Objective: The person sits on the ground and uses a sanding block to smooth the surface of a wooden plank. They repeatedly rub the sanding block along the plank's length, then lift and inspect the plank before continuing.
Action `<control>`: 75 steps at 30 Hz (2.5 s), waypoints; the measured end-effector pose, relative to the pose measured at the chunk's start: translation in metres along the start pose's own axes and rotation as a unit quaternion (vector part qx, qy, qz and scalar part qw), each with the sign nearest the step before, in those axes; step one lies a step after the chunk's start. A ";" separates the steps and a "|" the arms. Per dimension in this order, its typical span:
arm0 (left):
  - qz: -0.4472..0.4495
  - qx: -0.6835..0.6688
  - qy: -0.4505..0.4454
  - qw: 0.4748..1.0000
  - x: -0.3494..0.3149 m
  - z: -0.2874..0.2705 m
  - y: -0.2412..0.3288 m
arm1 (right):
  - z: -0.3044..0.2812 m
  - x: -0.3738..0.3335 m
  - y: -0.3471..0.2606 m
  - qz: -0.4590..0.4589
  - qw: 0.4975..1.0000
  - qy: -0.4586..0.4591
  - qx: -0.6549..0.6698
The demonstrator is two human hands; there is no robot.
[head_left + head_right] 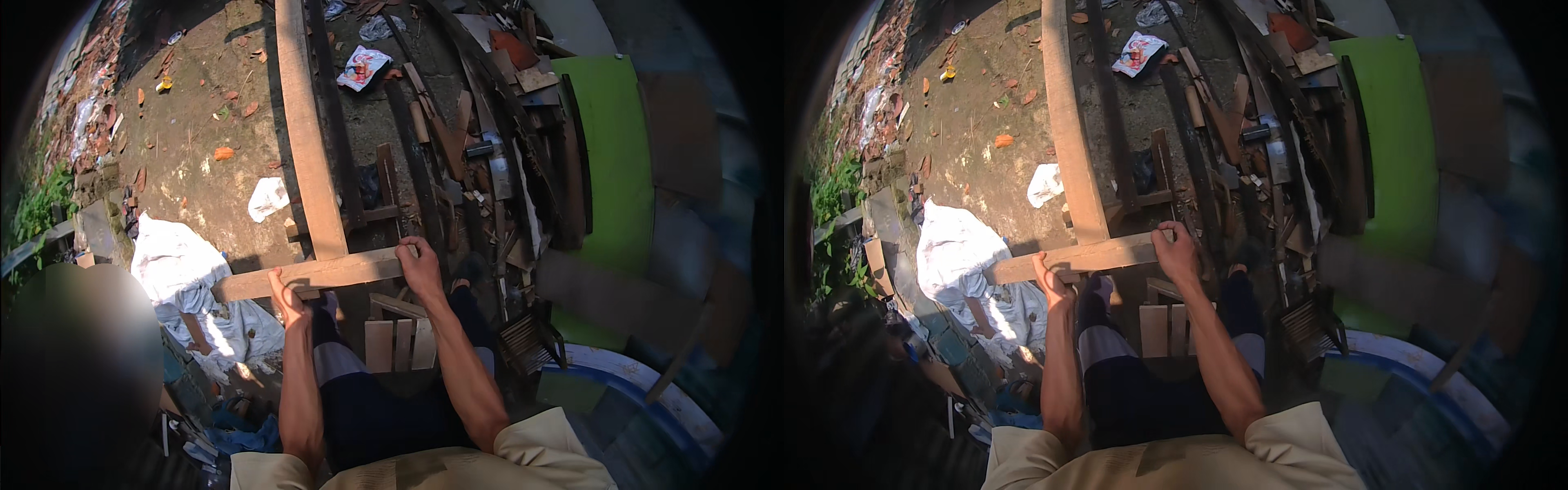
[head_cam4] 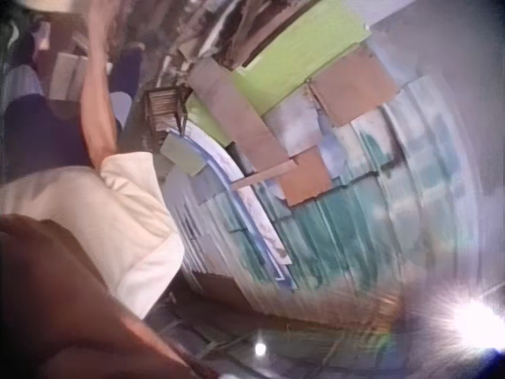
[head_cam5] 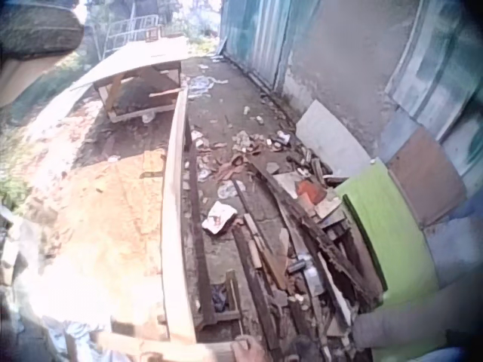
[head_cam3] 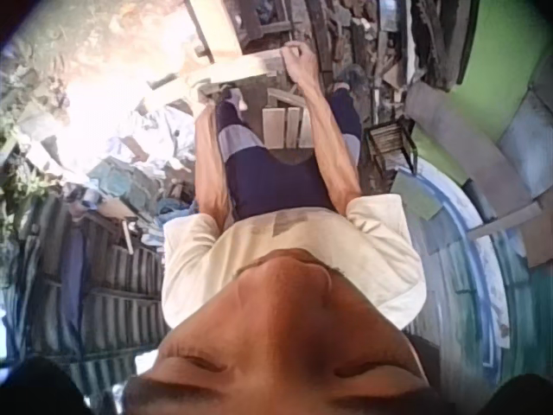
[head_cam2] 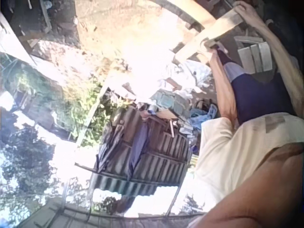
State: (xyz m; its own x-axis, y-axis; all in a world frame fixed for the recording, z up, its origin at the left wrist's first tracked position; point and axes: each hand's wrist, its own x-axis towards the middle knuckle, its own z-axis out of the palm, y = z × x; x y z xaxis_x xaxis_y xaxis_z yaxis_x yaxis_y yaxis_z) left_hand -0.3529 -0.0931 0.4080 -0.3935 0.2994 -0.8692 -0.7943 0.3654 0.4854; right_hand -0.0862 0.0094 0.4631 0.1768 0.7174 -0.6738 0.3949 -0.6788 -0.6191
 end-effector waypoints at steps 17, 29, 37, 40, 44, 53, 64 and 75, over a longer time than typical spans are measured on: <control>0.076 -0.007 0.066 0.995 0.001 -0.026 -0.030 | 0.011 -0.023 0.025 -0.126 0.991 -0.034 0.009; 0.157 -0.096 0.044 0.982 -0.004 -0.027 -0.050 | -0.029 -0.019 0.067 -0.109 0.947 -0.245 0.176; 0.012 -0.088 0.118 0.989 -0.006 -0.023 -0.171 | -0.078 0.061 0.224 0.025 0.970 -0.232 -0.062; -0.002 0.174 0.040 0.984 -0.025 0.014 -0.247 | -0.110 0.113 0.278 0.082 0.954 -0.208 -0.198; 0.070 0.469 -0.057 0.879 0.016 0.038 -0.316 | -0.137 0.183 0.334 0.123 0.948 -0.151 -0.251; 0.233 0.667 -0.072 0.704 0.137 0.085 -0.355 | -0.103 0.273 0.358 -0.086 0.864 -0.118 -0.483; 0.383 0.732 -0.148 0.544 0.190 0.051 -0.377 | -0.024 0.388 0.411 -0.343 0.613 0.031 -0.711; 0.408 0.621 -0.076 0.665 0.218 0.047 -0.362 | -0.012 0.384 0.371 -0.209 0.495 -0.018 -0.843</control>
State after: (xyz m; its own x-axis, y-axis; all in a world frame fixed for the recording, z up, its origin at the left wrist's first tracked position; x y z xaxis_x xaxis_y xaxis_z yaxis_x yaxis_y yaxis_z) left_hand -0.1299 -0.1184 0.0470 -0.3327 0.8960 -0.2942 0.6872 0.4440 0.5749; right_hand 0.1393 0.0348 -0.0206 -0.2427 0.7162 -0.6543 0.5867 0.6455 0.4889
